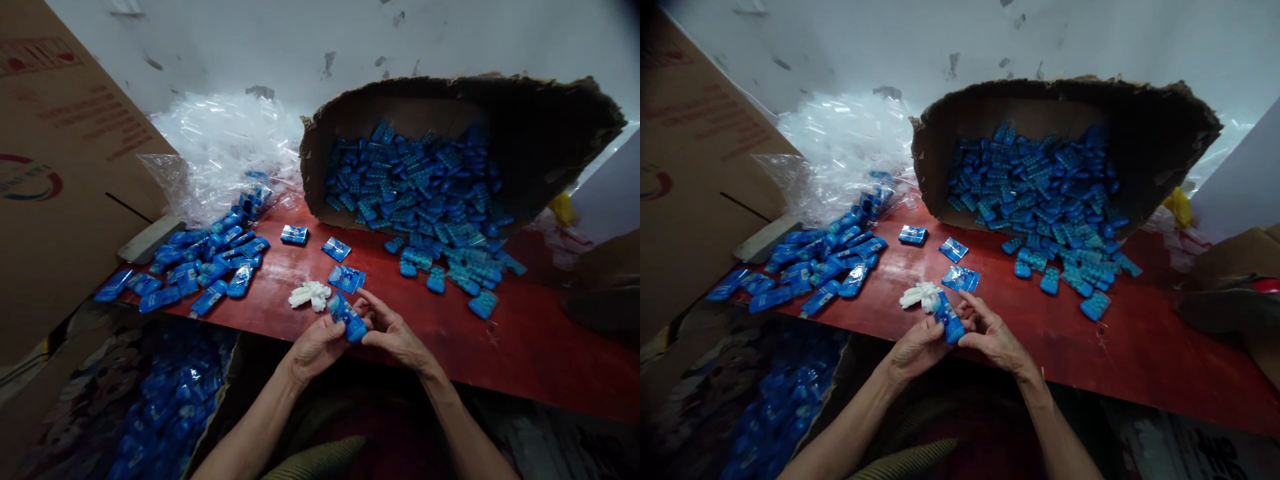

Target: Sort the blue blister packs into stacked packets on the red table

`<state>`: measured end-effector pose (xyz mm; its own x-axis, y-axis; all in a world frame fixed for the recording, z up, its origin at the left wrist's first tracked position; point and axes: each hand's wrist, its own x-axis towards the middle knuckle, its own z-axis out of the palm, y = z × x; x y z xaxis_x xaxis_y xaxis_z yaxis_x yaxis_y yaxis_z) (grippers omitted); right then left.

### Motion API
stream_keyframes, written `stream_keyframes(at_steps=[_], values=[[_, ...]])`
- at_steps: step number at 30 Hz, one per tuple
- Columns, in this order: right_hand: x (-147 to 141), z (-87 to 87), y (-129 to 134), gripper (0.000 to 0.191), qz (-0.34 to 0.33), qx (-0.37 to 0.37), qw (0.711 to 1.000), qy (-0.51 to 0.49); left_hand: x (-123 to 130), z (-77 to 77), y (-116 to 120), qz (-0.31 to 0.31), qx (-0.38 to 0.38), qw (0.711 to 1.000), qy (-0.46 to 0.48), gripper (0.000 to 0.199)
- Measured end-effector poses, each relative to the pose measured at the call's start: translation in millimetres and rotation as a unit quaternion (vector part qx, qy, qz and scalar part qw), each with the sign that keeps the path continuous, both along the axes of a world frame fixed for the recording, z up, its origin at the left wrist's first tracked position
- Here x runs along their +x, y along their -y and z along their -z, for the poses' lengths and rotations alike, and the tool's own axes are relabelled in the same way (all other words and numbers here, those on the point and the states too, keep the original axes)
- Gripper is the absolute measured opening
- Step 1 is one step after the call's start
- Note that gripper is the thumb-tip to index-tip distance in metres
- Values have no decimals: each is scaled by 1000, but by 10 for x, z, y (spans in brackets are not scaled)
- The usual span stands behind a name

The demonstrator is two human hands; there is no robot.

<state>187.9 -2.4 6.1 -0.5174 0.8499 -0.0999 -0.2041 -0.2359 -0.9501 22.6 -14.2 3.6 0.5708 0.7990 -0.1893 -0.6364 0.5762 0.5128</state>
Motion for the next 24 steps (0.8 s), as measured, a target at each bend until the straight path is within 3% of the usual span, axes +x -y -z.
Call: stream_keyframes(at_steps=[12, 18, 21, 24], values=[[-76, 169, 70, 64, 74, 31, 995, 56, 165, 13, 120, -74, -38, 996, -30, 37], [-97, 103, 27, 56, 43, 40, 998, 38, 24, -64, 80, -89, -48, 994, -46, 30], [-62, 75, -95, 43, 65, 118, 980, 145, -339, -179, -20, -209, -70, 974, -48, 24], [-26, 108, -327, 32, 122, 224, 919, 302, -738, -294, -112, -376, -90, 922, -37, 40]])
